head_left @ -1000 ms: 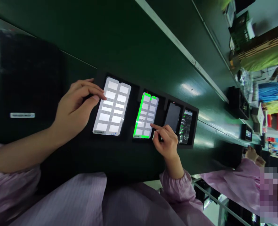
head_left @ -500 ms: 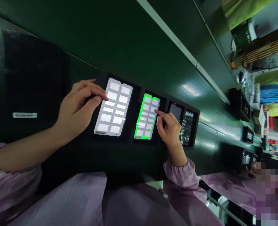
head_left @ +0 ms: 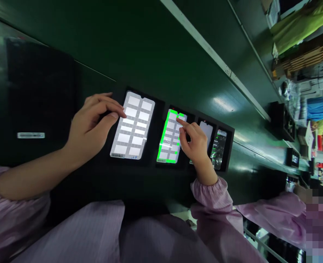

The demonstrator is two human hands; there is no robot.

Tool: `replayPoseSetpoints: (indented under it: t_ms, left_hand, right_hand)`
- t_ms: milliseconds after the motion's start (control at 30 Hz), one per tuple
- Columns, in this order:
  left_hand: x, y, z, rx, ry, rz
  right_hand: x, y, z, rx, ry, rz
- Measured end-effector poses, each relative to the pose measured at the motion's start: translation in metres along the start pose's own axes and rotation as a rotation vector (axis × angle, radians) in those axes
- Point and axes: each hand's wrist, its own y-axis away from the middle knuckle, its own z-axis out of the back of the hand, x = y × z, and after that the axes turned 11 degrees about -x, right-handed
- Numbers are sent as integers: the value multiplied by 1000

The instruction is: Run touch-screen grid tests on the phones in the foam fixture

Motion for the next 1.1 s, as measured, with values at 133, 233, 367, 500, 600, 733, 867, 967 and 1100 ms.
replayPoseSetpoints:
  t_ms: [133,233,367,500,600,733,867,967,1100]
  left_hand:
    - [2,-1,0,0,-3,-10]
    - [2,0,0,-1,7,-16]
    - [0,2,-2,-16,-3,20]
    - [-1,2,-2,-12,-14,35]
    - [-1,2,-1,-14,-7,30]
    - [-1,1,-1,-14,8,20]
    - [0,0,-2,-10,-3,35]
    - [1,0,-2,-11,13,19]
    - [0,2,-2,-19,19,23]
  right_hand:
    - [5,5,4,27,-24,14]
    - [11,12,7,28,-34,26]
    - [20,20,12,0,-78,52]
    - [26,28,18,12,-150,59]
    - [29,34,21,48,-180,53]
    - [33,40,25,69,-206,52]
    - [36,43,28,93,-254,41]
    - [39,45,30,126,-265,42]
    - [41,46,29,145,-318,28]
